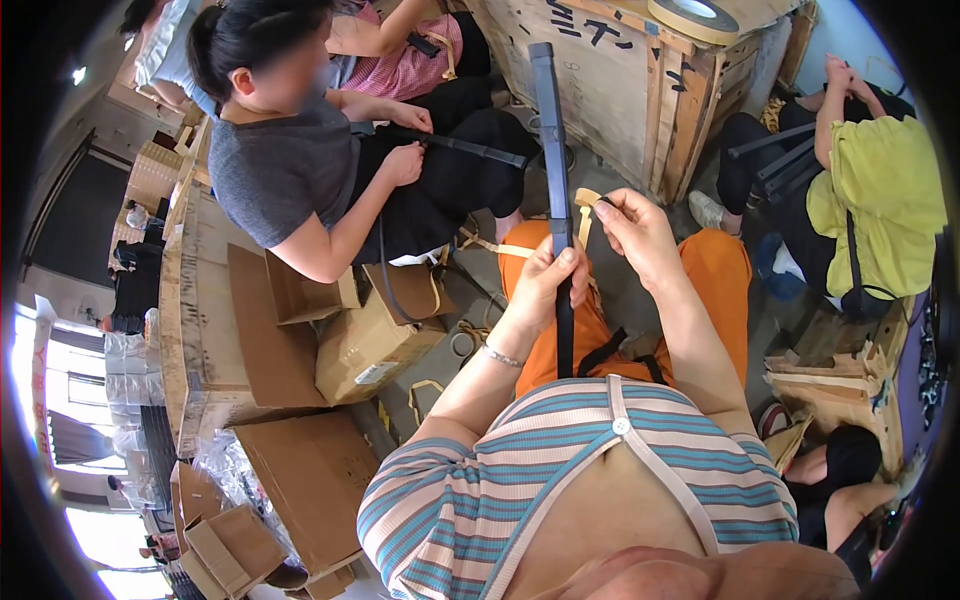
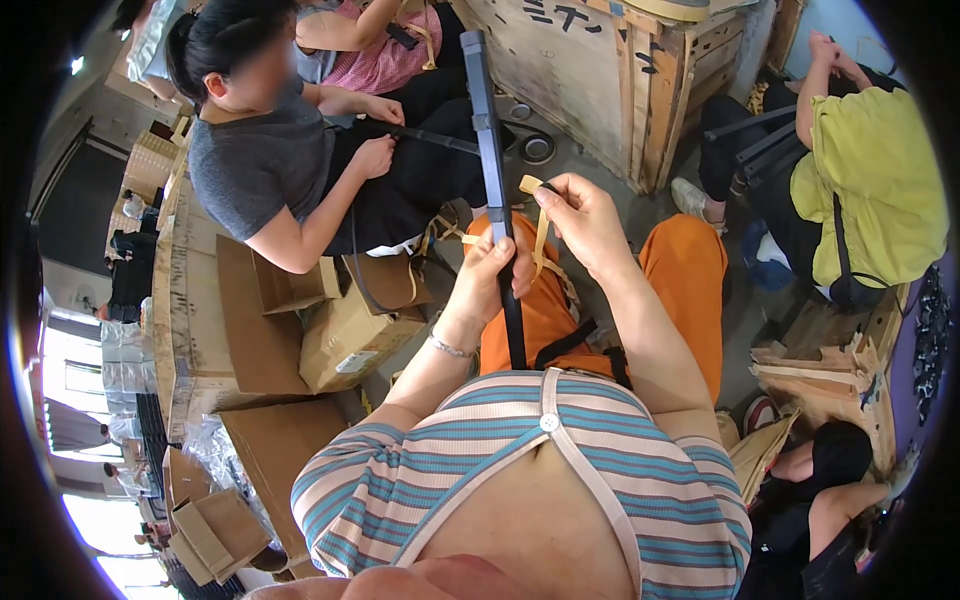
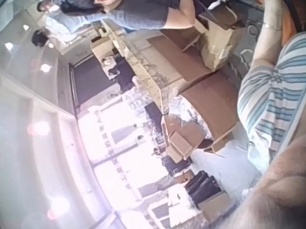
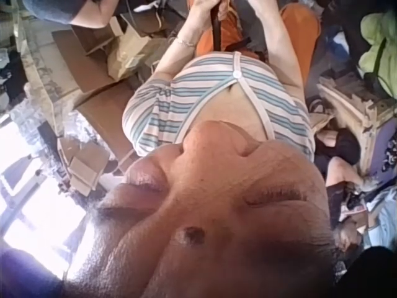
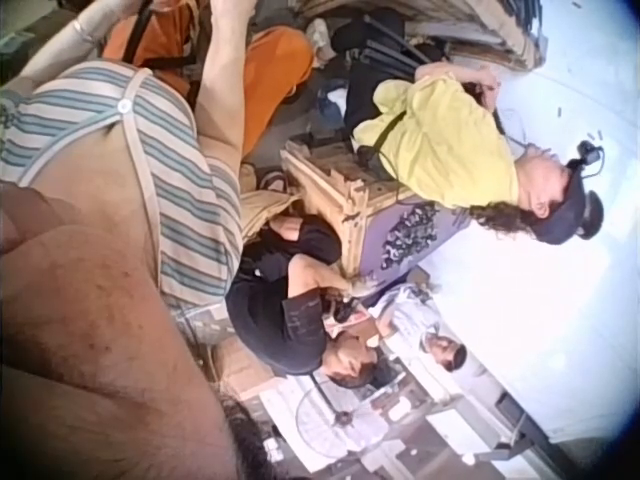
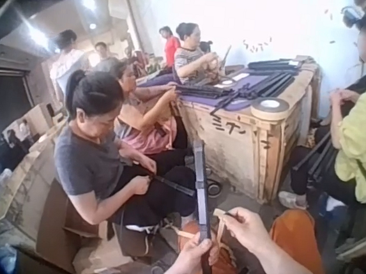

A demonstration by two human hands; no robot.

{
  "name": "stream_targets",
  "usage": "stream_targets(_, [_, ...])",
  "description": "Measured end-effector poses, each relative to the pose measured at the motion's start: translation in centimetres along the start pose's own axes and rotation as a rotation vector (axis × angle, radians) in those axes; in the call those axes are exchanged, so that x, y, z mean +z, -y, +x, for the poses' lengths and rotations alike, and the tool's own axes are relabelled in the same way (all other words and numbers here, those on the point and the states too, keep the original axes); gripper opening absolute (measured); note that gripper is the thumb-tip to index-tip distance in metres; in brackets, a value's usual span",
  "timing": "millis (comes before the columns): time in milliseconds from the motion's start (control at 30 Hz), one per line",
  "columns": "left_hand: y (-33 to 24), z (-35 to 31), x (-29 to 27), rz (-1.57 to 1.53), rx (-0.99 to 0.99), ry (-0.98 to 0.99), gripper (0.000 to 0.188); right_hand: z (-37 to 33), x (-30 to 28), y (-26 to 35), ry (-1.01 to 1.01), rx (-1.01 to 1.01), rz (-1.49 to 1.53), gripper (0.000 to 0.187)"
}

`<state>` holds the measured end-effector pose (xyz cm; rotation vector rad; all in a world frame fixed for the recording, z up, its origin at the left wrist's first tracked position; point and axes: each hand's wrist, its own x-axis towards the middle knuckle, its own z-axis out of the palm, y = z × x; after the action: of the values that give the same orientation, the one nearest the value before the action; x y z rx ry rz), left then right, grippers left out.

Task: Applying yellow adhesive tape strips to black plastic bars at an assembly table.

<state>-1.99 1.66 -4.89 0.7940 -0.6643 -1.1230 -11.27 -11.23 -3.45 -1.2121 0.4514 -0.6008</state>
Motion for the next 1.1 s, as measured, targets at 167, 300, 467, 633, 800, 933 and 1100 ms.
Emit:
stream_targets(167, [1.8, -2.1, -0.5, -0.198, -0.128, 0.086, 0.037, -0.1, -0.1, 0.2, 0.004, -0.025, -0.016, 0.013])
stream_targets(300, [1.5, -2.1, 0.0, -0.130, -0.188, -0.035, 0.034, -0.3, -0.5, 0.9, -0.008, -0.053, -0.020, 0.013])
stream_targets(467, [-0.1, -1.4, -0.5, 0.000, -0.122, -0.078, 0.034, -0.8, -1.0, 1.0, -0.018, -0.038, -0.064, 0.013])
stream_targets(633, [-0.5, -1.0, -0.2, 0.021, -0.098, -0.040, 0.034, -0.8, -0.8, 0.1, 0.065, -0.060, -0.009, 0.011])
stream_targets(800, [1.2, -2.2, 0.5, 0.043, -0.133, -0.089, 0.034, -1.2, -1.1, -0.1, 0.099, 0.020, -0.100, 0.010])
stream_targets(933, [1.8, -3.8, 0.2, -0.011, -0.192, -0.035, 0.035, -1.5, -2.1, -0.2, 0.178, -0.078, -0.168, 0.007])
stream_targets(1100, [0.1, -1.4, -0.7, -0.012, -0.167, -0.104, 0.031, -2.8, -2.4, 0.8, 0.287, 0.019, -0.225, 0.010])
